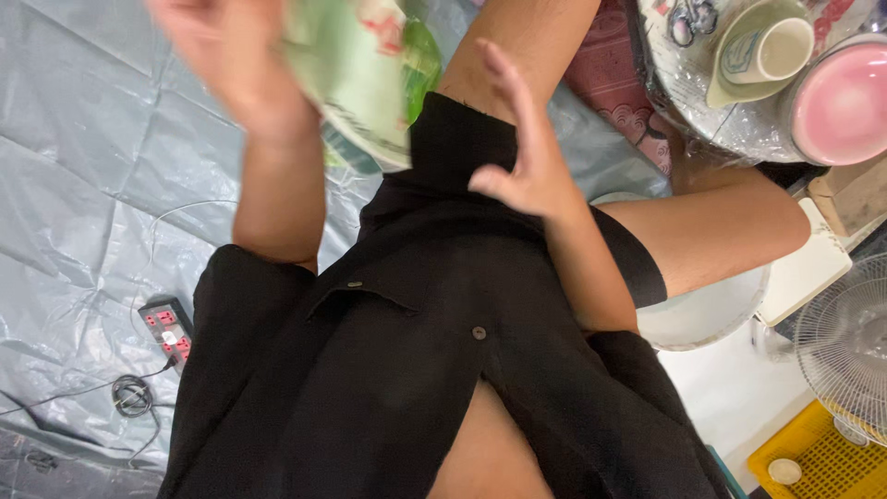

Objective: The person wraps small ceramic cups in newspaper, folding the paper around each cup and placing them on a nearby table. They use scissors to cut newspaper sheets to size before wrapping each cup individually.

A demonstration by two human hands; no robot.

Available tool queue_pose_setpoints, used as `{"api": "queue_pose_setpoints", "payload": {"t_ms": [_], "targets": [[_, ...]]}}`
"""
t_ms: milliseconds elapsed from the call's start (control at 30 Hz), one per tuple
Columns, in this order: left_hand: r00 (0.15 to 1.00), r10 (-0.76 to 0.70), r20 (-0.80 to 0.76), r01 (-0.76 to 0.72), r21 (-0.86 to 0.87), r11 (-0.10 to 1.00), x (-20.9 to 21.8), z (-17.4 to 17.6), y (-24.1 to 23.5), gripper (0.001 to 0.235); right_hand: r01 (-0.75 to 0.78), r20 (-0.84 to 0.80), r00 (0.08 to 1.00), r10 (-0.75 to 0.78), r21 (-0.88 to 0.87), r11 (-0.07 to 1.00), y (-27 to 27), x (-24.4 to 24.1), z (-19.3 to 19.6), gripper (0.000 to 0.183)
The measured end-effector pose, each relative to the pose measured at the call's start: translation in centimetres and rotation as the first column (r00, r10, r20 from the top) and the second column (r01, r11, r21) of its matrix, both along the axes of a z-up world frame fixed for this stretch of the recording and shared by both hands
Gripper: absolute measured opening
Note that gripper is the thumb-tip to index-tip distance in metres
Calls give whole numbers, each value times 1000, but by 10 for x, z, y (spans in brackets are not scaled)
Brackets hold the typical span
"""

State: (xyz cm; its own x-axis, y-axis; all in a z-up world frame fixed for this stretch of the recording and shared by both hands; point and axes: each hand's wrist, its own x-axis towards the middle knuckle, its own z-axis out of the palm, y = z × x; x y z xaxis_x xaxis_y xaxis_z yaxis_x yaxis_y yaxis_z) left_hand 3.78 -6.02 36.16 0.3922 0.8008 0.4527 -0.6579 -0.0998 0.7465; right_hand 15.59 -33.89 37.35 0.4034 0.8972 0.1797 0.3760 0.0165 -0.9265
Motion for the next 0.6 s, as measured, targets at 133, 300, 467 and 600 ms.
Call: {"api": "queue_pose_setpoints", "payload": {"t_ms": [133,300,467,600], "targets": [[940,-314,-132,313,-28,949,27,28,-93,52,3,0,1000,-3,179,984,-2,-18,-14,115],[691,-713,-118,718,-2,696,41,69,-132,65,272,-136,959,-248,197,942,-31,-34,-45,58],[741,-494,-456,666,403,627,30,43,-110,81,763,-694,553,-461,200,614,-54,-12,-80,53],[749,-70,-659,613,649,450,21,3,-100,98,835,-838,412,-358,191,515,-79,6,-80,61]]}}
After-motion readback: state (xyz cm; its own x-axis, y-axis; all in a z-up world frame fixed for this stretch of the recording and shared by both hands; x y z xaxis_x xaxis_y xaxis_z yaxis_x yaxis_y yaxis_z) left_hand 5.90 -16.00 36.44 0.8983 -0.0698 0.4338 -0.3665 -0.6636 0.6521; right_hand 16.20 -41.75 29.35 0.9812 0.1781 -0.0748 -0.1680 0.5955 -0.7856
